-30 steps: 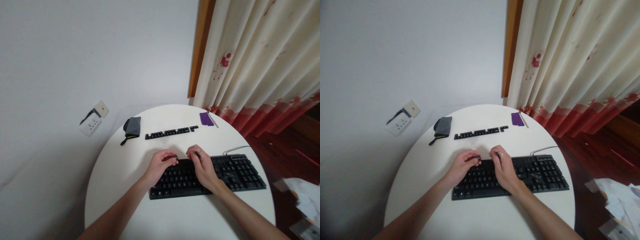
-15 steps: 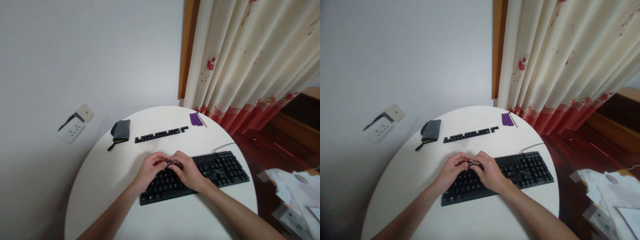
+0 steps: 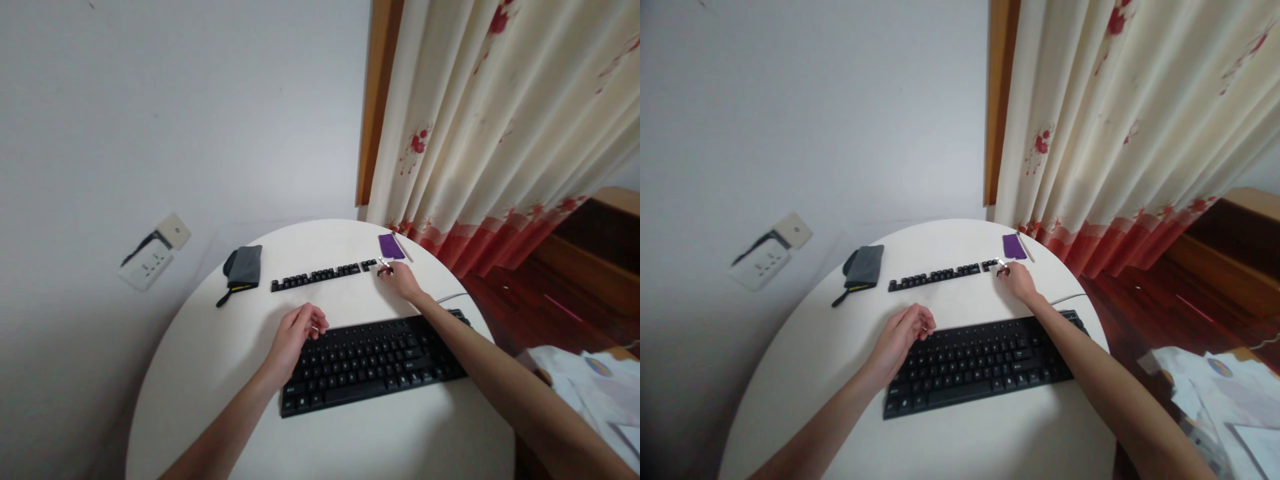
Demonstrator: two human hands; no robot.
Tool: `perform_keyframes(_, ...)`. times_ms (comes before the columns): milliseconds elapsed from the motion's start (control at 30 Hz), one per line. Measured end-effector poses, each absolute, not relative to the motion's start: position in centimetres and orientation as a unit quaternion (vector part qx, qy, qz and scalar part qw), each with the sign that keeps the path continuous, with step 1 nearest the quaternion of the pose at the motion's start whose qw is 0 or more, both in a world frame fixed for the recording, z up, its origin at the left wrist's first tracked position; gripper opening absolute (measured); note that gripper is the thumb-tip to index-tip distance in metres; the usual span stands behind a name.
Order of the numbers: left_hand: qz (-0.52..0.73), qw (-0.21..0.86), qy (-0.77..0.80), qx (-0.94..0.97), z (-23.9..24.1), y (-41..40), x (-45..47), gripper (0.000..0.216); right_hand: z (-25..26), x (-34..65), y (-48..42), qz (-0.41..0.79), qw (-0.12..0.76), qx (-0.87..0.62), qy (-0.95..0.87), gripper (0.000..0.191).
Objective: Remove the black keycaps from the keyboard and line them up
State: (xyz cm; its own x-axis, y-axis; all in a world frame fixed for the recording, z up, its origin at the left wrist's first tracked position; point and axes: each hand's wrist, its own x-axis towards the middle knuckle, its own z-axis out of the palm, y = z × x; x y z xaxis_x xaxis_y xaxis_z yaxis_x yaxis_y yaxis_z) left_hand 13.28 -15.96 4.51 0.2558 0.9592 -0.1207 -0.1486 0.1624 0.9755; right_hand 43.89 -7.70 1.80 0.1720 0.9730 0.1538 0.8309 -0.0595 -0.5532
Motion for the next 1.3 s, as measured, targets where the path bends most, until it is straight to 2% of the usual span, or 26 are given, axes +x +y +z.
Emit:
perform_keyframes(267,0.445,0.635,0.421,0.470,4.4,-15.8,13.1,0.041,0.6,43.9,-7.5,0.133,0.245,-0.745,-0.605,0.021)
perform_keyframes(433,0.442,0.635,0.424,0.471,4.6,-15.9,13.2,0.042,0.0,44.0,-7.0,0.133,0.240,-0.763,-0.585,0.014)
perform_keyframes(1300,0.442,0.640,0.417,0.470,4.3,-15.8,13.0,0.041,0.5,42.3,-5.2,0.141,0.255,-0.764,-0.576,0.015)
